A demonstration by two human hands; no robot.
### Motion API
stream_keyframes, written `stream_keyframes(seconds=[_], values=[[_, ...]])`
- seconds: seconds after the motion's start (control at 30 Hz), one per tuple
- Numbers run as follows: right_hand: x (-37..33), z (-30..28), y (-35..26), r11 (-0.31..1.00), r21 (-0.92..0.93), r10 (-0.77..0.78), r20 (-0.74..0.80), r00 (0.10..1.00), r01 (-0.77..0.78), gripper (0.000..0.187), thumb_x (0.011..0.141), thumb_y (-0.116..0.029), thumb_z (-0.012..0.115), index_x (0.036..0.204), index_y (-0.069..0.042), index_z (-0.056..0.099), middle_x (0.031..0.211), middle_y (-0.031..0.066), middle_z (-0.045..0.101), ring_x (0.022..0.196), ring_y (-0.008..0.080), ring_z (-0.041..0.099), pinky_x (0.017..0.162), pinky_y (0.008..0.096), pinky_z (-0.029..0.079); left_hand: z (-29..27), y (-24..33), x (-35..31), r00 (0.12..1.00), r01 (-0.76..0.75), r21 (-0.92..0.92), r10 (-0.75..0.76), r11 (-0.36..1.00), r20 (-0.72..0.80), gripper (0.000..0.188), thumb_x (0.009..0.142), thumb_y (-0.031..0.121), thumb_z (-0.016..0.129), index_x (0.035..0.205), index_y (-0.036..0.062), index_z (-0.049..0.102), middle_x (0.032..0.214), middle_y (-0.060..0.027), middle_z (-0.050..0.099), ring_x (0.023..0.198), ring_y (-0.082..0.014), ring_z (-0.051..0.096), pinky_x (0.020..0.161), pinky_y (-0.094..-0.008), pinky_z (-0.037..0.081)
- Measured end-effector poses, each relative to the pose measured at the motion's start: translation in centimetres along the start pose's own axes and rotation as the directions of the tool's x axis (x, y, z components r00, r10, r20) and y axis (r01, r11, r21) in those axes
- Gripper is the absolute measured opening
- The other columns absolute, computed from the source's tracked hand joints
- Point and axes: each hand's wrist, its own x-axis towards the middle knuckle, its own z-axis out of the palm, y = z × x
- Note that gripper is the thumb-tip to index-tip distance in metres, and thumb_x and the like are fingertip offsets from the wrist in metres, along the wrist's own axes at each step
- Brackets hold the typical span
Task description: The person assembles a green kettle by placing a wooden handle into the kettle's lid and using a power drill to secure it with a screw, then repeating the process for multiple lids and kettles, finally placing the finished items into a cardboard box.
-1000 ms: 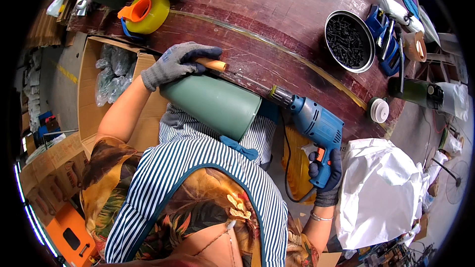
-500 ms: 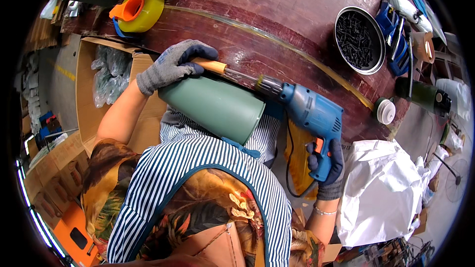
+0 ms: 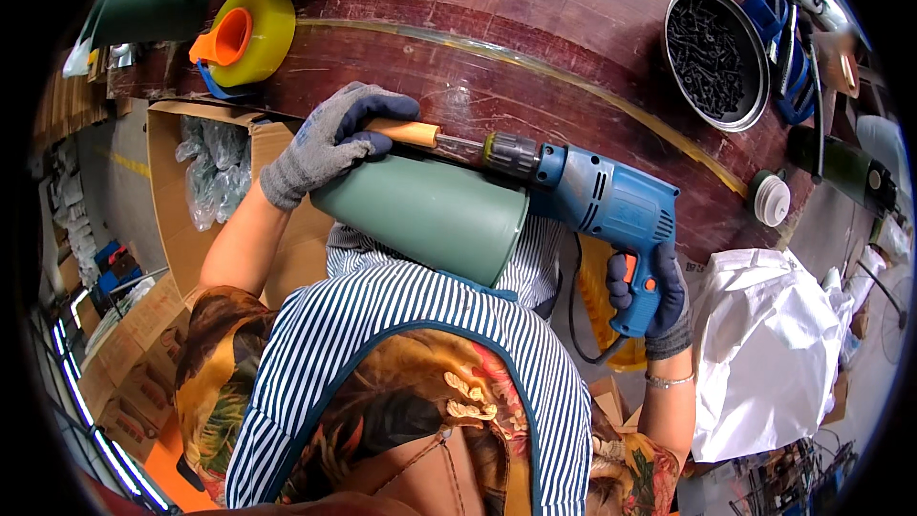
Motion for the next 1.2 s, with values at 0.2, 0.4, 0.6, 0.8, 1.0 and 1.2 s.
stream_keyframes(seconds=[0.2, 0.4, 0.6, 0.8, 1.0, 1.2], values=[[0.6, 2.8, 0.2, 0.999, -0.047, -0.006, -0.081, 0.997, 0.002, 0.070, 0.101, -0.053, 0.051, 0.137, 0.007, 0.046, 0.112, 0.0244, 0.067, 0.082, 0.0276, 0.070, 0.063, 0.0303, 0.060, 0.0, -0.4, 0.0, 1.000, -0.003, 0.021, 0.004, 1.000, -0.015, 0.046, 0.083, 0.006, 0.068, 0.128, 0.0002, 0.061, 0.127, -0.0123, 0.062, 0.123, -0.0227, 0.058, 0.109, -0.0377, 0.043], [0.5, 2.4, 0.1, 0.998, -0.059, 0.002, -0.102, 0.995, -0.008, 0.073, 0.101, -0.055, 0.051, 0.139, 0.007, 0.044, 0.110, 0.0249, 0.067, 0.079, 0.0262, 0.070, 0.060, 0.0297, 0.060, 0.0, -0.4, 0.1, 0.999, -0.009, 0.026, 0.010, 1.000, -0.034, 0.046, 0.083, 0.008, 0.069, 0.128, 0.0031, 0.063, 0.126, -0.0120, 0.064, 0.120, -0.0249, 0.059, 0.108, -0.0387, 0.043], [0.6, 2.3, 0.2, 0.991, -0.132, -0.052, -0.148, 0.988, 0.032, 0.067, 0.101, -0.054, 0.051, 0.133, 0.006, 0.047, 0.095, 0.0201, 0.067, 0.060, 0.0194, 0.061, 0.050, 0.0251, 0.051, -0.1, -0.1, 0.2, 0.997, -0.053, 0.088, 0.057, 0.995, -0.044, 0.045, 0.081, 0.011, 0.069, 0.126, 0.0076, 0.066, 0.123, -0.0115, 0.066, 0.116, -0.0285, 0.060, 0.106, -0.0403, 0.044], [0.8, 2.1, 0.1, 0.985, -0.165, -0.072, -0.144, 0.987, 0.048, 0.063, 0.101, -0.053, 0.052, 0.128, 0.004, 0.051, 0.094, 0.0200, 0.069, 0.055, 0.0187, 0.060, 0.047, 0.0240, 0.051, 0.1, -0.5, 0.2, 0.997, -0.056, 0.042, 0.058, 0.998, -0.057, 0.045, 0.081, 0.011, 0.069, 0.126, 0.0078, 0.066, 0.123, -0.0111, 0.067, 0.115, -0.0284, 0.060, 0.106, -0.0404, 0.044], [0.8, 4.2, 0.4, 0.984, -0.170, -0.109, -0.329, 0.938, 0.054, 0.062, 0.101, -0.052, 0.052, 0.129, 0.004, 0.050, 0.088, 0.0175, 0.066, 0.054, 0.0174, 0.058, 0.047, 0.0237, 0.050, -0.1, -0.1, 0.2, 1.000, -0.015, 0.079, 0.017, 0.997, -0.022, 0.045, 0.084, 0.007, 0.068, 0.128, 0.0010, 0.062, 0.127, -0.0128, 0.063, 0.122, -0.0239, 0.059, 0.109, -0.0377, 0.043], [0.8, 3.5, -0.1, 0.977, -0.208, -0.093, -0.195, 0.976, 0.052, 0.064, 0.102, -0.051, 0.052, 0.129, 0.006, 0.048, 0.084, 0.0157, 0.063, 0.054, 0.0165, 0.056, 0.047, 0.0242, 0.047, -0.4, -0.3, 0.1, 1.000, -0.020, 0.094, 0.020, 0.995, 0.003, 0.045, 0.084, 0.008, 0.068, 0.128, 0.0011, 0.061, 0.128, -0.0129, 0.062, 0.122, -0.0245, 0.058, 0.109, -0.0384, 0.043]])
